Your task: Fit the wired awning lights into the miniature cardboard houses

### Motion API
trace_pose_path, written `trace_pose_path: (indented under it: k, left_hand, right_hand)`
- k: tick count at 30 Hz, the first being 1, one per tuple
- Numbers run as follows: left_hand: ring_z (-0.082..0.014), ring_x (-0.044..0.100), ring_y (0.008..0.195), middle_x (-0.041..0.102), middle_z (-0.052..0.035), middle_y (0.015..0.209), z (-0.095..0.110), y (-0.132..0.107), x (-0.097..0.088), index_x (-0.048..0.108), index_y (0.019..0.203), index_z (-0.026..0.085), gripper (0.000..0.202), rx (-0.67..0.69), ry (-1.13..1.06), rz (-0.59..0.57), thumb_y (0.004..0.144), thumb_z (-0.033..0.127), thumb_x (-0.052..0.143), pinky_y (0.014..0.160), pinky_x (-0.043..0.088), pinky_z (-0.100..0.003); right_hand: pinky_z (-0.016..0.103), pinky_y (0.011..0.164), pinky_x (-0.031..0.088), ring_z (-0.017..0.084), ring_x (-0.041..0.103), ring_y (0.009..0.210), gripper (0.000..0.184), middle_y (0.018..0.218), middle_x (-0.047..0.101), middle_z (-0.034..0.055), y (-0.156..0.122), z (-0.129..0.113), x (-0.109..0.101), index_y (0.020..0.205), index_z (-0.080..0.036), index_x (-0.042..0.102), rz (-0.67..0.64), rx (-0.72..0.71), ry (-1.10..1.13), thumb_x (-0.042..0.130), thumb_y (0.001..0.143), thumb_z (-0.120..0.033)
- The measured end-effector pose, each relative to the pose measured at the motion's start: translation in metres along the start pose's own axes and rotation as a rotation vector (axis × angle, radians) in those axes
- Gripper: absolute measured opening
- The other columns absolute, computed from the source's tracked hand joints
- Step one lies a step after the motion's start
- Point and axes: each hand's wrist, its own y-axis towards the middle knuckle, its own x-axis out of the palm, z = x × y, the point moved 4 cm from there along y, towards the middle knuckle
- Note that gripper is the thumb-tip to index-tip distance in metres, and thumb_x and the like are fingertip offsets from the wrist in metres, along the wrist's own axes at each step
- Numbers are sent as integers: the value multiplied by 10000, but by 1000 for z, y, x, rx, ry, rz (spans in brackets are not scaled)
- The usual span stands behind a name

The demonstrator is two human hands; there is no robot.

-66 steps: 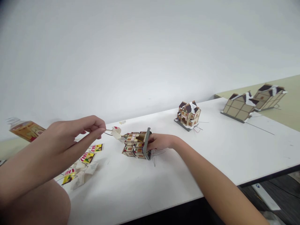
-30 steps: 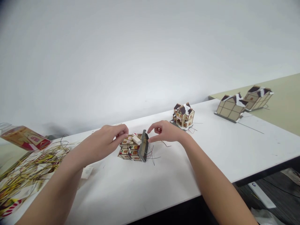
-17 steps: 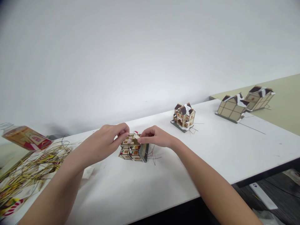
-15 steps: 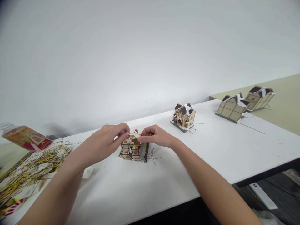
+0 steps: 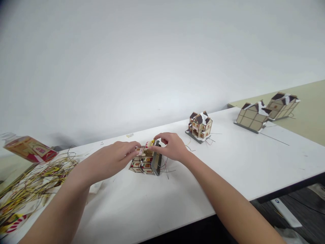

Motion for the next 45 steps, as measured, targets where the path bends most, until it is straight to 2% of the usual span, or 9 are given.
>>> trace_pose_path:
  k: [5, 13, 19, 22, 30, 35, 45]
  left_hand:
    - [-200, 556, 738, 599, -53, 833, -2, -2, 1, 555, 876, 211, 372, -23, 19, -17, 956, 389, 238, 630, 388, -308]
    - [-209, 584, 791, 631, -62, 864, -3, 2, 0, 593, 923, 220, 364, 45, -39, 40, 927, 451, 311, 673, 431, -301]
    - [-230, 586, 934, 627, -80, 1039, -10, 12, 6, 573, 1119, 234, 382, 48, -22, 41, 921, 469, 344, 778, 438, -322]
    - [-232, 583, 944, 609, -88, 1077, -11, 14, 7, 568, 1152, 235, 389, 45, -9, 37, 932, 450, 329, 773, 439, -323]
    - [-222, 565, 951, 594, -81, 1049, -9, 19, 11, 580, 1155, 243, 365, 74, 15, 23, 934, 401, 336, 763, 443, -315]
    - [-225, 558, 954, 586, -75, 1056, -8, 20, 13, 563, 1180, 260, 343, 82, 25, 16, 927, 363, 356, 756, 442, -331]
    - [-225, 565, 915, 594, -71, 1009, -5, 23, 16, 580, 1136, 263, 313, 96, 56, 4, 936, 350, 356, 713, 438, -325]
  right_hand:
    - [241, 550, 303, 100, 432, 609, 464, 686, 545, -8, -1, -3, 6, 921, -211, 699, -5, -1, -64, 648, 722, -627]
    - [250, 608, 332, 137, 519, 736, 423, 823, 617, 11, -5, -8, 18, 927, -259, 697, -14, 46, -79, 647, 726, -627]
    - [249, 591, 326, 143, 543, 751, 430, 867, 621, 11, -6, -8, 20, 934, -276, 685, -23, 84, -137, 640, 718, -644]
    - [243, 574, 319, 148, 557, 787, 419, 907, 617, 5, -6, -8, 19, 941, -287, 675, -43, 94, -165, 645, 713, -636]
    - [240, 563, 321, 151, 555, 794, 366, 920, 600, 6, -6, -11, 13, 931, -291, 682, -113, 80, -179, 688, 697, -573]
    - [261, 630, 365, 152, 550, 814, 263, 912, 604, 5, -5, -11, 6, 906, -293, 687, -105, 51, -150, 661, 749, -503]
    - [283, 679, 387, 152, 543, 807, 157, 900, 614, 8, -6, -5, 10, 870, -269, 687, -133, 72, -89, 643, 754, -365]
